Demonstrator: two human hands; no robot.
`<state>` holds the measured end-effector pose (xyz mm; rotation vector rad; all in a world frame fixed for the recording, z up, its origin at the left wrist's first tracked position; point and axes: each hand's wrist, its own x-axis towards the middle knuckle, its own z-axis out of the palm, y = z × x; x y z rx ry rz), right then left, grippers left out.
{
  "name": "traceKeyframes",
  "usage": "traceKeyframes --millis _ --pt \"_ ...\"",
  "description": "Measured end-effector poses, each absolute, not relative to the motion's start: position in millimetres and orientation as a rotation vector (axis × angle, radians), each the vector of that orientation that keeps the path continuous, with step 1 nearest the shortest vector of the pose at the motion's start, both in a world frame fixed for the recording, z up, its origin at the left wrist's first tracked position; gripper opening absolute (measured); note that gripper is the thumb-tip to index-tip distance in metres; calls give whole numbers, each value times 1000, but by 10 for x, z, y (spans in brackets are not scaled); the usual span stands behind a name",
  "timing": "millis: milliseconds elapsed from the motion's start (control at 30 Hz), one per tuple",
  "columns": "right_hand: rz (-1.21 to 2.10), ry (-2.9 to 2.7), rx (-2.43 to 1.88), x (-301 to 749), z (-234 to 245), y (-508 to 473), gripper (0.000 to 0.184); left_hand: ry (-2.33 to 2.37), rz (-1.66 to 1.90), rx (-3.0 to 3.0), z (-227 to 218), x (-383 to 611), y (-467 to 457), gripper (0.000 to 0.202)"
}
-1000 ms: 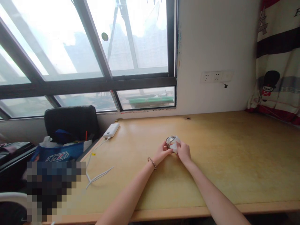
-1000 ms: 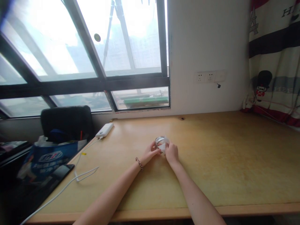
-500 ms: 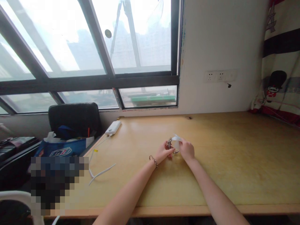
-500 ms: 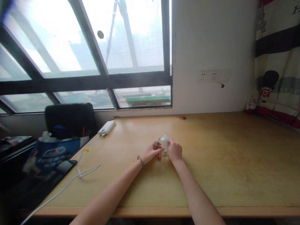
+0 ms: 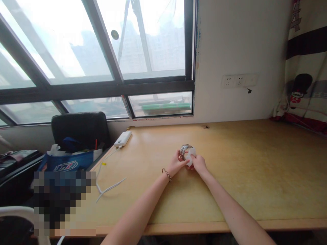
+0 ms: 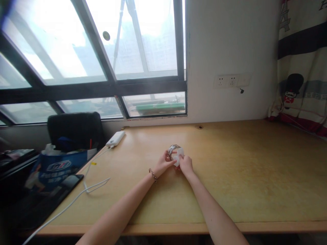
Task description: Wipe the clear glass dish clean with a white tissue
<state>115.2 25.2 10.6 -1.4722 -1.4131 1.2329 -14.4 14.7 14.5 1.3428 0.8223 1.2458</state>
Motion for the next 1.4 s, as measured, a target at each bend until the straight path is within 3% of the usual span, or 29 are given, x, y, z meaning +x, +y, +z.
traceKeyframes --millis 200,367,600,800,867,967,1100,1233,1400 --pt "360 -1804 -1688 1231 193 212 33 817 1209 1306 179 -135 132 48" --pt "14 -1978 -1681 1296 310 139 25 847 1030 1282 232 -165 102 38" --pt "99 -1892 -1568 1311 270 177 24 820 1061 1245 250 -166 89 46" --pt "988 -1582 -1548 1196 77 309 29 878 1105 1249 177 -154 121 54" --pt "1086 -1559 -1541 1191 60 316 32 837 1107 1276 173 -128 120 57" --pt "672 -1696 -1645 1243 127 283 31 811 1136 1318 187 -92 109 59" --pt "84 -1933 -1686 1354 306 195 24 903 1028 1379 230 -111 90 39" --pt "-72 -2124 -1478 1421 405 127 22 857 962 1377 277 -173 79 41" --pt "9 -2052 -1471 1398 342 150 23 780 936 1296 267 -201 91 35"
